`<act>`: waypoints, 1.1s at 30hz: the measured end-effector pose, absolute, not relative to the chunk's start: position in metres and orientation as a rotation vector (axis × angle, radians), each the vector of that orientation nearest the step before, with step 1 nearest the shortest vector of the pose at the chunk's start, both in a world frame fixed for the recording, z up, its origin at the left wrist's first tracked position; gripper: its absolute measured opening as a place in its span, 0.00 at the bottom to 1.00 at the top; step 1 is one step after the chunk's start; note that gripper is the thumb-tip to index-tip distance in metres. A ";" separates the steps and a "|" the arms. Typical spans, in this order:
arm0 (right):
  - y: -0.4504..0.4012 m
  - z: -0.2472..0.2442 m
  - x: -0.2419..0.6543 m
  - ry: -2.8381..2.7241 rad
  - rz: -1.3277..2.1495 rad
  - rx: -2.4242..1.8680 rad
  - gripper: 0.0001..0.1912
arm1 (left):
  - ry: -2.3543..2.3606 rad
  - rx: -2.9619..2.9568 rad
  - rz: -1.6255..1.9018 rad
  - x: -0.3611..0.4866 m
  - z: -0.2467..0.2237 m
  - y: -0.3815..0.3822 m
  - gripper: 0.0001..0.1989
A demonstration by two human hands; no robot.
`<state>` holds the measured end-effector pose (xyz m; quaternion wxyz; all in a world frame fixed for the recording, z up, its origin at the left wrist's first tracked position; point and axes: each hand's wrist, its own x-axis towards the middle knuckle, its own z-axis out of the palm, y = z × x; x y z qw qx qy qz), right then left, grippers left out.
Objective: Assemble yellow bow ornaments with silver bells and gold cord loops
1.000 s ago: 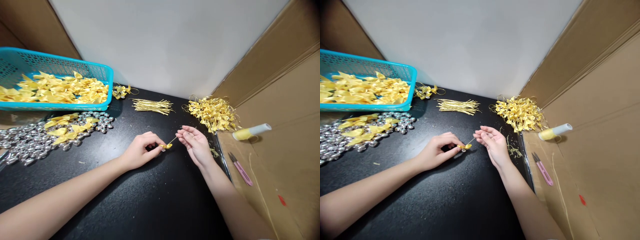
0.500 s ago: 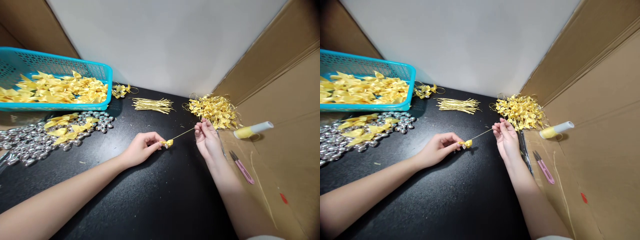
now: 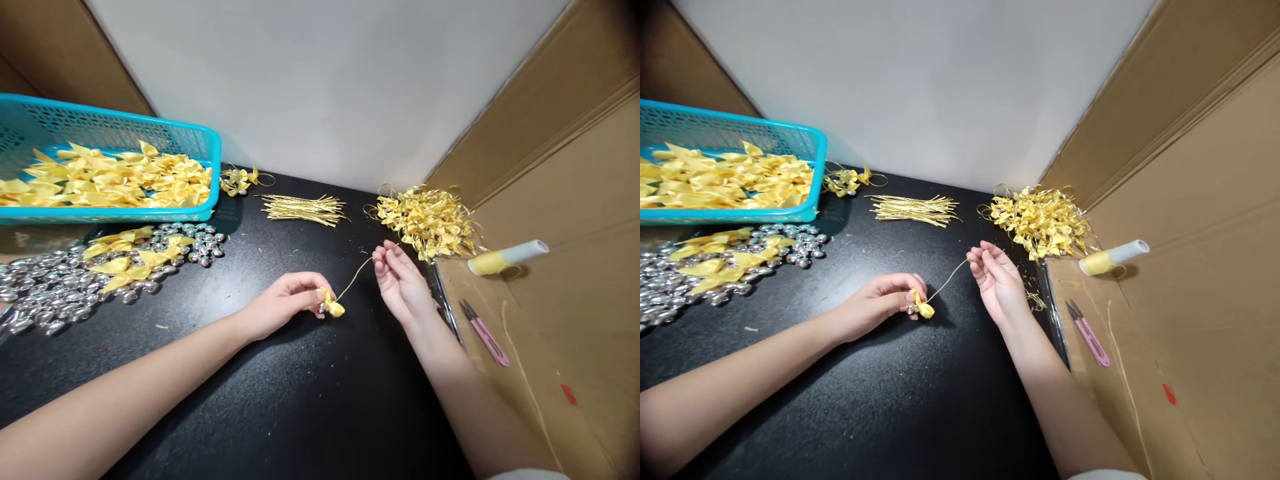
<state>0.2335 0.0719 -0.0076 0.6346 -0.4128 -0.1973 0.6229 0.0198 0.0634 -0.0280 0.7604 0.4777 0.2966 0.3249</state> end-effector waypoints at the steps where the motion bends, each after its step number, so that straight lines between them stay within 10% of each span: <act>1: 0.071 -0.009 0.232 -0.457 1.439 -0.936 0.07 | 0.632 0.998 0.720 0.021 -0.028 0.062 0.06; 33: 0.072 -0.031 0.231 -0.468 1.410 -1.018 0.07 | 0.488 0.769 0.511 0.016 -0.029 0.061 0.11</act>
